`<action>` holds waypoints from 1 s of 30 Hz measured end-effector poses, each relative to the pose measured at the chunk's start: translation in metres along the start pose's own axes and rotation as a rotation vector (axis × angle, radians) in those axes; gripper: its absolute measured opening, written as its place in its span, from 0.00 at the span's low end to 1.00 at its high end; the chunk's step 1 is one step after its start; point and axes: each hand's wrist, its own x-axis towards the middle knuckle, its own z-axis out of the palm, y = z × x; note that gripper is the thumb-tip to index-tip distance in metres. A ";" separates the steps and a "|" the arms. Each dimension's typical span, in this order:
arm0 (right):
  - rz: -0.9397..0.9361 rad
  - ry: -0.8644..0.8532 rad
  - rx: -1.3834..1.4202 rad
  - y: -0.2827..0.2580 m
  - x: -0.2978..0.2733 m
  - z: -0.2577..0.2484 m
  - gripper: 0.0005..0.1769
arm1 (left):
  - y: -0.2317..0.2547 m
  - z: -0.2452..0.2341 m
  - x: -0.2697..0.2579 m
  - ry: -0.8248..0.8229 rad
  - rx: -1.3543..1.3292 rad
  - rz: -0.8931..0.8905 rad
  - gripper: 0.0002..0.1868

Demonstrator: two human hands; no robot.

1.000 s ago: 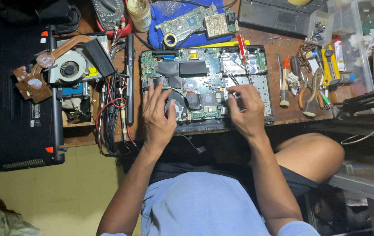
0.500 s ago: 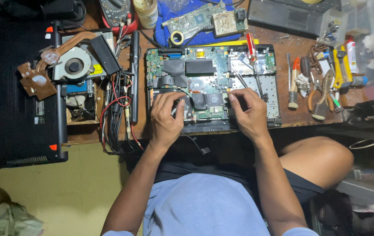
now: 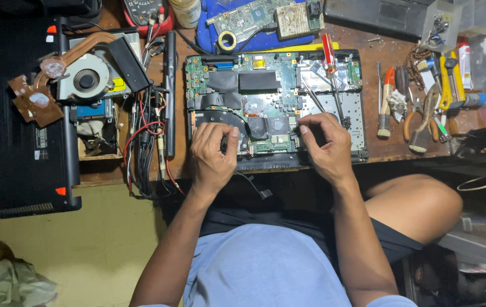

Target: The person is repairing a disassembled laptop on a cluttered workbench. They use their hands to adjust internal components and a screwdriver to tighten screws on the motherboard.

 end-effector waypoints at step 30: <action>-0.274 -0.117 -0.628 -0.033 -0.030 0.013 0.22 | 0.009 -0.004 0.006 0.007 0.074 0.096 0.02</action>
